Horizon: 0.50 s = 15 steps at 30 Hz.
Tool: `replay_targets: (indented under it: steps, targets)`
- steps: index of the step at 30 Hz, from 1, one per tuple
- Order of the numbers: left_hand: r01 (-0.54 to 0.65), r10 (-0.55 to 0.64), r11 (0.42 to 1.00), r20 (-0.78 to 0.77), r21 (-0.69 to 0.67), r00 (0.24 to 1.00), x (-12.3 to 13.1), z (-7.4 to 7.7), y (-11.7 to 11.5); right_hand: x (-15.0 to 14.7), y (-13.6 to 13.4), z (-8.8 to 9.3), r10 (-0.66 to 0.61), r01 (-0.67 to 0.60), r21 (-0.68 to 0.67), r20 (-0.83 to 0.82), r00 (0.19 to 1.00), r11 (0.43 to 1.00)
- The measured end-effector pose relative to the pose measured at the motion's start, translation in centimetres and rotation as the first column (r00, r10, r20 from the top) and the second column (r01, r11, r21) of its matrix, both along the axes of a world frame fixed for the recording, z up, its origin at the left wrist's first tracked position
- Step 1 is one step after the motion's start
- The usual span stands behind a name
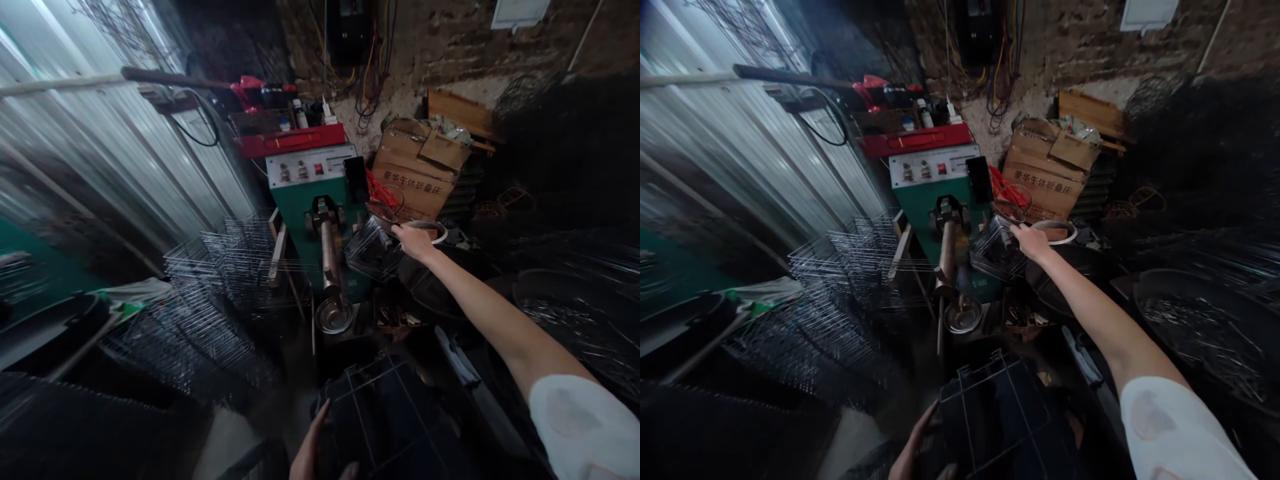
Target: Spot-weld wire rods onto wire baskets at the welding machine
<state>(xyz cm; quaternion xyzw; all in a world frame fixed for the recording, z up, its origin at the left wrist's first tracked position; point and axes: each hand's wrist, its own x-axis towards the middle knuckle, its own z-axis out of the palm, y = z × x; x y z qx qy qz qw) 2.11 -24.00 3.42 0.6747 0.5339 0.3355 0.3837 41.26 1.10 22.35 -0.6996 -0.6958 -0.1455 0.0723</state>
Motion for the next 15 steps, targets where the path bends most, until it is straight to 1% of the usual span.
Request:
replay_targets:
  steps: [3,5,6,8,9,10,11,12,13,14,15]
  targets:
    - [0.060,-0.059,0.998,-0.033,0.029,0.998,0.0,1.8,0.8,-0.7,-3.4,0.0,0.069,-0.069,-0.022,0.037,0.997,0.997]
    - [0.071,-0.071,0.997,-0.069,-0.002,0.995,-0.1,2.4,1.4,-1.2,-6.6,0.6,0.130,-0.129,-0.024,0.062,0.990,0.991]
    - [0.063,-0.065,0.998,-0.069,-0.022,0.995,-0.1,2.4,1.5,-1.4,-8.5,1.1,0.173,-0.174,-0.003,0.063,0.983,0.985]
    - [0.044,-0.046,0.997,-0.037,-0.058,0.998,0.0,2.3,1.6,-1.4,-12.5,2.8,0.291,-0.291,0.104,0.008,0.957,0.951]
    - [0.034,-0.035,0.997,-0.014,-0.069,0.999,0.1,2.3,1.4,-1.3,-14.5,3.8,0.355,-0.338,0.188,-0.064,0.933,0.922]
    - [0.020,-0.019,0.997,0.009,-0.074,1.000,0.2,2.2,1.2,-1.0,-16.2,4.6,0.410,-0.357,0.272,-0.168,0.897,0.894]
    - [0.005,-0.002,0.997,0.036,-0.074,0.999,0.4,2.1,1.0,-0.8,-17.7,5.1,0.443,-0.337,0.344,-0.303,0.844,0.877]
    - [-0.010,0.016,0.997,0.070,-0.073,0.997,0.6,2.1,0.8,-0.5,-19.0,5.1,0.453,-0.284,0.393,-0.454,0.767,0.875]
    - [-0.028,0.036,0.996,0.114,-0.079,0.993,0.8,2.0,0.5,-0.4,-19.9,4.5,0.434,-0.224,0.392,-0.607,0.666,0.892]
    - [-0.047,0.063,0.994,0.167,-0.099,0.984,1.0,1.9,0.3,-0.4,-20.6,3.2,0.382,-0.174,0.346,-0.738,0.556,0.922]
    - [-0.063,0.093,0.989,0.226,-0.135,0.970,1.3,1.7,0.1,-0.7,-21.1,1.2,0.303,-0.152,0.263,-0.838,0.454,0.953]
